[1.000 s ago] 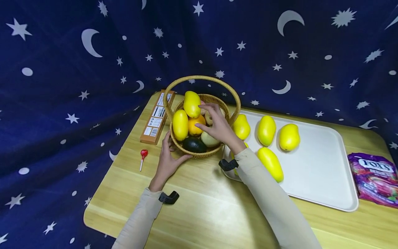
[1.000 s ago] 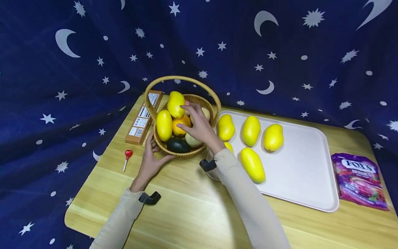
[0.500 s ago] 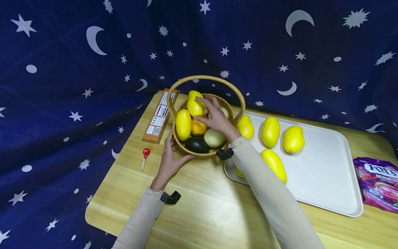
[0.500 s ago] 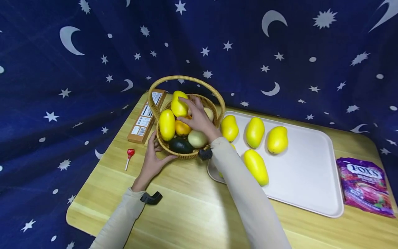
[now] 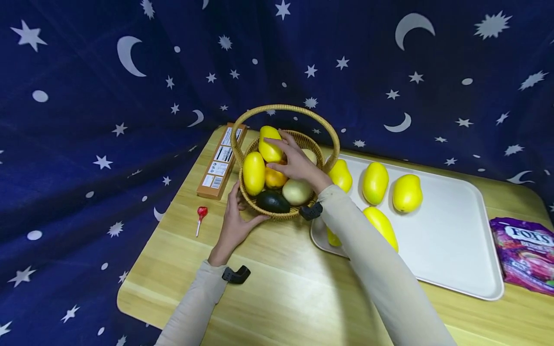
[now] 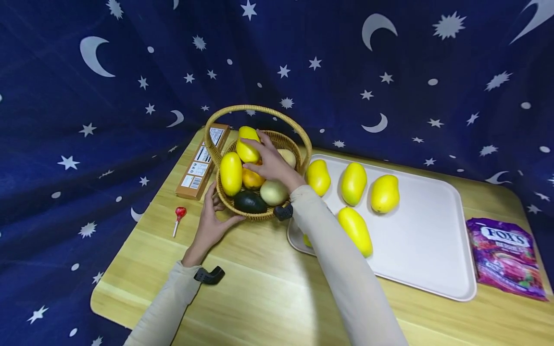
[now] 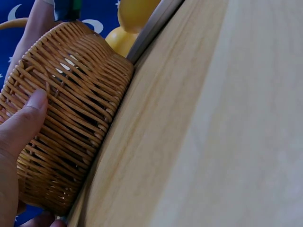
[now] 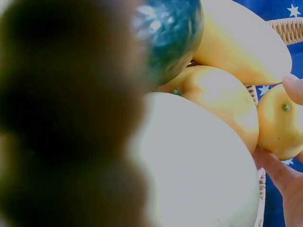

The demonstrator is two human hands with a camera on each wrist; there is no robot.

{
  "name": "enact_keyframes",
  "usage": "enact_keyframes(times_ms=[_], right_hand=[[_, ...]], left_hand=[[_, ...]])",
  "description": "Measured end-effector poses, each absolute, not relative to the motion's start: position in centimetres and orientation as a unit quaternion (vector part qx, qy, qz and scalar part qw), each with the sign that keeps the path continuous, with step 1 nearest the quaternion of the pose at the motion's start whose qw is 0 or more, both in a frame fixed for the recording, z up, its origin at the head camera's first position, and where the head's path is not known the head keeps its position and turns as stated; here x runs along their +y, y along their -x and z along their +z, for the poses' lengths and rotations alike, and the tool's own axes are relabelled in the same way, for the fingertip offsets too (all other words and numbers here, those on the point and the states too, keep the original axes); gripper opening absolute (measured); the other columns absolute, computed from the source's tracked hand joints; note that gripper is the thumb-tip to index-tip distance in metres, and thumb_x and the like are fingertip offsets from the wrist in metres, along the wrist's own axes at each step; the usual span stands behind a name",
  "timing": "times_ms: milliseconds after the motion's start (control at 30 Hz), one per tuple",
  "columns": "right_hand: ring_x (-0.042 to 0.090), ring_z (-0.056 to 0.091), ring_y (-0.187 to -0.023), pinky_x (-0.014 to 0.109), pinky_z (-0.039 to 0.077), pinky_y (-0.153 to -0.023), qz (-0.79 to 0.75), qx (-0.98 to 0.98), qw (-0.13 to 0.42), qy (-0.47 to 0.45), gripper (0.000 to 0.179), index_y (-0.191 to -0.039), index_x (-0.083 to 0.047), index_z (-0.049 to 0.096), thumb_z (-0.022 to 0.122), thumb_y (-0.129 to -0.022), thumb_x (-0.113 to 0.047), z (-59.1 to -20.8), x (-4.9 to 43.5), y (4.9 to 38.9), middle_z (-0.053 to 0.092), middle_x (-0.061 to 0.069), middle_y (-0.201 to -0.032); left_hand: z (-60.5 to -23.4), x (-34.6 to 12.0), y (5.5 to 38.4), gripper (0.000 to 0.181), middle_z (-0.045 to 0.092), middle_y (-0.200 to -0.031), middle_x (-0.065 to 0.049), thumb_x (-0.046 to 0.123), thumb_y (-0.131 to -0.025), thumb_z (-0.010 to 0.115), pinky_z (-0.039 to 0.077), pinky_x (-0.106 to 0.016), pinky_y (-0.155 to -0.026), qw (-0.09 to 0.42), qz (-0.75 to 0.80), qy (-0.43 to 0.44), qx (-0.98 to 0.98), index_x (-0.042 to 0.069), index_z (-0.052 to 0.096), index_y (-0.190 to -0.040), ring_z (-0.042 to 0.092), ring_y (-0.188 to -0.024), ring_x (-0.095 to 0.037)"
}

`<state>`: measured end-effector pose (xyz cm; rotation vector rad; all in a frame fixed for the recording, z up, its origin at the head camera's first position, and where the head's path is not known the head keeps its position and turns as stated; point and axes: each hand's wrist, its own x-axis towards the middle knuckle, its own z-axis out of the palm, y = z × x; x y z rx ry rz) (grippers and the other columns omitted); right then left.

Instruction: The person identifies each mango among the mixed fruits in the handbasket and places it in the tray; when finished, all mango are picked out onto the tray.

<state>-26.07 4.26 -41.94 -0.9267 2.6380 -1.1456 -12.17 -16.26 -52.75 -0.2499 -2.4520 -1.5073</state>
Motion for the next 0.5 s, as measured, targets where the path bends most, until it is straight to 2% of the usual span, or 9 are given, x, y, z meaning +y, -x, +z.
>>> enact_keyframes(times_ms=[100, 233, 333, 400, 500], right_hand=[[0.033, 0.027, -0.146, 0.052, 0.032, -0.113, -0.381, 0.875, 0.043, 0.297, 0.064, -0.147, -0.021, 0.044, 0.072, -0.09, -0.027, -41.86, 3.98, 26.13, 0.015, 0.012, -0.163], [0.03, 0.049, -0.123, 0.045, 0.044, -0.1, -0.392, 0.873, 0.028, 0.29, 0.062, -0.144, -0.019, 0.049, 0.075, -0.088, -0.026, -41.87, 3.89, 26.02, 0.019, 0.009, -0.162], [0.028, 0.053, -0.114, 0.041, 0.049, -0.091, -0.406, 0.867, 0.015, 0.289, 0.062, -0.143, -0.016, 0.05, 0.076, -0.087, -0.024, -42.03, 4.11, 25.83, 0.02, 0.01, -0.161], [0.028, 0.05, -0.124, 0.04, 0.05, -0.094, -0.415, 0.862, 0.008, 0.291, 0.063, -0.142, -0.015, 0.05, 0.077, -0.086, -0.023, -42.13, 4.36, 25.64, 0.02, 0.011, -0.161], [0.029, 0.048, -0.129, 0.041, 0.05, -0.097, -0.426, 0.857, 0.004, 0.289, 0.063, -0.141, -0.015, 0.051, 0.078, -0.085, -0.023, -42.21, 4.84, 25.26, 0.022, 0.009, -0.161]], left_hand=[[-52.76, -16.31, 12.12, 0.12, 0.034, -0.15, -0.009, 0.031, -0.069, 0.089, 0.049, -0.04, -0.087, 0.128, -0.516, 0.086, -0.843, 0.027, 0.008, -0.158, 0.052, -0.118, -0.027], [-52.77, -16.34, 12.09, 0.121, 0.035, -0.149, -0.01, 0.031, -0.069, 0.09, 0.049, -0.041, -0.087, 0.131, -0.515, 0.086, -0.843, 0.027, 0.008, -0.158, 0.052, -0.117, -0.028], [-52.73, -16.3, 12.07, 0.12, 0.036, -0.148, -0.011, 0.032, -0.069, 0.089, 0.049, -0.042, -0.088, 0.131, -0.516, 0.088, -0.842, 0.027, 0.008, -0.158, 0.052, -0.118, -0.028], [-52.66, -16.27, 12.02, 0.12, 0.037, -0.147, -0.012, 0.033, -0.069, 0.089, 0.05, -0.042, -0.088, 0.132, -0.516, 0.09, -0.842, 0.027, 0.008, -0.158, 0.052, -0.118, -0.028], [-52.58, -16.26, 11.99, 0.121, 0.038, -0.145, -0.013, 0.034, -0.069, 0.089, 0.05, -0.042, -0.088, 0.134, -0.514, 0.093, -0.842, 0.027, 0.008, -0.158, 0.052, -0.119, -0.028]])
